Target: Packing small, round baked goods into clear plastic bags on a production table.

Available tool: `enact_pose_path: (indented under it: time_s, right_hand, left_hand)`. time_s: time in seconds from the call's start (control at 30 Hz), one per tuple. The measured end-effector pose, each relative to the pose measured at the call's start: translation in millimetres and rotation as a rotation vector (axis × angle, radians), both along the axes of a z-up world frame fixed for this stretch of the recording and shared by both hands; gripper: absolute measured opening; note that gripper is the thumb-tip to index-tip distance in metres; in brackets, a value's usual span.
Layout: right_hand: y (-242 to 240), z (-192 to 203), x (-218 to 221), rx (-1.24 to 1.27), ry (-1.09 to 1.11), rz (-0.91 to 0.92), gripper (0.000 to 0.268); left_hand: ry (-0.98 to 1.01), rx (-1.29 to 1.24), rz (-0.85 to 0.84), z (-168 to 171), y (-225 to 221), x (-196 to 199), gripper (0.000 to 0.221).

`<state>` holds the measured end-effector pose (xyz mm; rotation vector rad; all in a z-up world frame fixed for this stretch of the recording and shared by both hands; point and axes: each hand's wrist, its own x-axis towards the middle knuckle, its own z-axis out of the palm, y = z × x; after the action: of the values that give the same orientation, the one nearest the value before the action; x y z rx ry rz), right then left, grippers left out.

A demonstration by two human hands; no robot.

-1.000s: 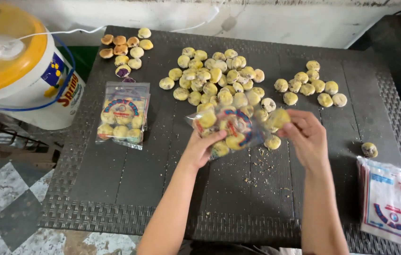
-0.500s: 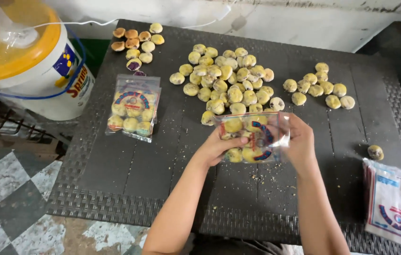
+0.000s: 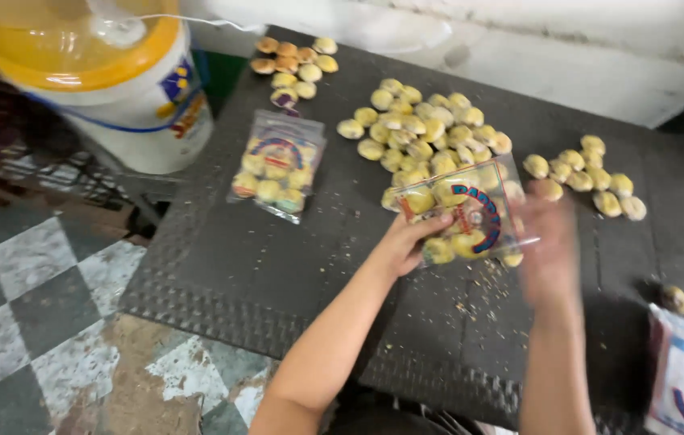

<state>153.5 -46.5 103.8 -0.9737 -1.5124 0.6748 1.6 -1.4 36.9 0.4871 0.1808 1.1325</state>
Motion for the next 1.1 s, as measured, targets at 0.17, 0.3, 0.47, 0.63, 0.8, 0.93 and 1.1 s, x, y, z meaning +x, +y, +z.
enact_pose_path:
  time_s: [0.17, 0.3, 0.47, 0.63, 0.8, 0.93, 1.1]
  right_hand:
    - [8.5, -59.4, -26.3, -0.197, 0.55, -0.024, 0.039]
    - [29.6, -28.8, -35.2, -0.115, 0.142, -0.051, 0.019]
    - [29.4, 17.1, -138.4, -0.345, -0.505, 0.213, 0.024]
    - [98.6, -42.5, -207.3, -0.538, -0.534, 0.41, 0.04]
    - [133.7, -60.7, -233.6, -0.515, -0.456, 0.447, 0.033]
    - [132.1, -47.3, -220.9, -0.373, -0.273, 0.387, 0.031]
    - [87.2, 3.3, -112.7, -0.174, -0.598, 0.231, 0.031]
  left_hand:
    - [-0.105, -0.016, 0.13, 4.1, -17.5, -15.8, 0.051]
    - [0.281, 0.296, 0.298, 18.0, -25.5, -89.7, 0.051]
    - [0.828, 0.247, 0.56, 20.7, -51.5, -197.9, 0.047]
    - [1.092, 0.184, 0.969, -7.6, -21.6, -261.7, 0.044]
    - [1.753, 0.479, 0.901, 15.9, -40.9, -241.7, 0.058]
    - [2.082, 0.45, 0.741, -22.4, -33.4, -233.0, 0.067]
    - [2.117, 0.559, 0.845, -42.2, -29.5, -239.3, 0.059]
